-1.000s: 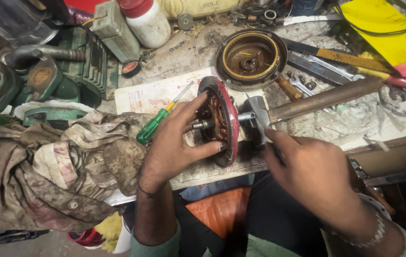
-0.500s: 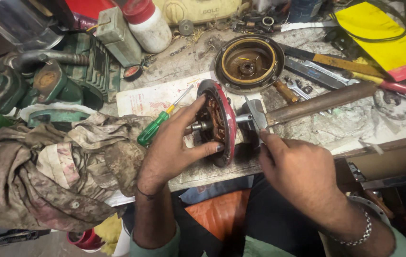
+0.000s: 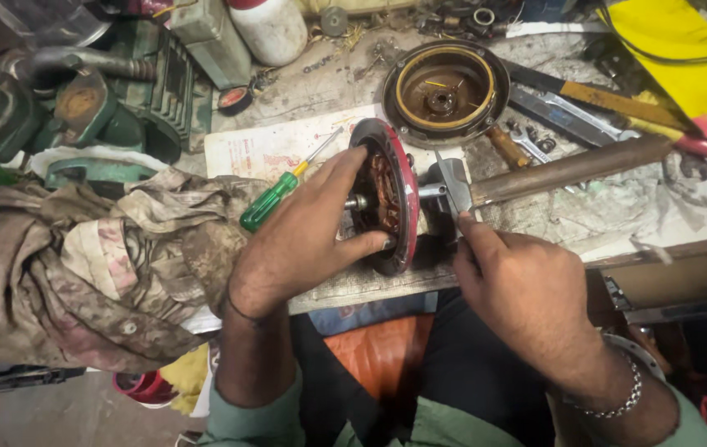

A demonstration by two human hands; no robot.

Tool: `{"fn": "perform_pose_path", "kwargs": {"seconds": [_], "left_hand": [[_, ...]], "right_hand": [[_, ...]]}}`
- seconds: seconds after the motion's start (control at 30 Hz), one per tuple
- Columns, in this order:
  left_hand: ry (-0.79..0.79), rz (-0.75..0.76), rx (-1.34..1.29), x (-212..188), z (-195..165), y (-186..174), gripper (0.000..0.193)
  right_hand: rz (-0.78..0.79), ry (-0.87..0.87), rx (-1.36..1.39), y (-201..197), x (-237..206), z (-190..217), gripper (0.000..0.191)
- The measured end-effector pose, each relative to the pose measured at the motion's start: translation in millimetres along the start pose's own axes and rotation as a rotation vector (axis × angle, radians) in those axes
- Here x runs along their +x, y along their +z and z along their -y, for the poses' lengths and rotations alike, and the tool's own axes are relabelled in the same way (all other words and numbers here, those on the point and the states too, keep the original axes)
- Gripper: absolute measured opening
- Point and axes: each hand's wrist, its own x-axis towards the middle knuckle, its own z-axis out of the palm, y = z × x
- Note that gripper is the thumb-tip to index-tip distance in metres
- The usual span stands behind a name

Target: The person holds a red pump rotor assembly clamped in a bench vise and files its metal shaft with a hand file, rotating the assembly and repositioning it to file different sides. Near the end they lift the assembly and hold the shaft up to view it while continuing to work on it with the file.

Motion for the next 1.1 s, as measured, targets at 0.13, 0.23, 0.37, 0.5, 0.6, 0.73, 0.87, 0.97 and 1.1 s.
{"fn": "perform_pose_path", "kwargs": {"seconds": [0.13, 0.23, 0.37, 0.5, 0.6, 0.73, 0.87, 0.97, 1.1], "left_hand": [[-0.012, 0.056, -0.063, 0, 3, 1, 0.095], [-0.033, 0.037, -0.128, -7, -2, 9, 0.095], [-0.048, 0.049, -0.149, -11, -4, 12, 0.095], [-0.056, 0.029, -0.126, -11, -8, 11, 0.093], [-0.035, 0.034, -0.113, -10, -11, 9, 0.093], [-0.047, 0.031, -0.114, -9, -12, 9, 0.091], [-0.057, 0.047, -0.110, -10, -12, 9, 0.090], [0.015, 0.011, -0.086, -11, -10, 9, 0.089], [0.032, 0.002, -0.083, -10, -8, 10, 0.090]], "right_hand": [[-0.030, -0.031, 0.003, 1, -1, 1, 0.023], [-0.032, -0.048, 0.009, -1, -2, 4, 0.022], [-0.047, -0.062, -0.015, -2, -3, 6, 0.026], [-0.030, -0.040, -0.050, -2, -2, 4, 0.024], [-0.055, -0.063, -0.050, -1, -3, 2, 0.021], [-0.036, -0.057, -0.041, -2, -5, 0, 0.022], [-0.019, -0.049, -0.034, -7, -6, 1, 0.024], [-0.010, -0.036, -0.051, -10, -6, 2, 0.025], [-0.054, -0.050, 0.006, -13, -5, 2, 0.021]]}}
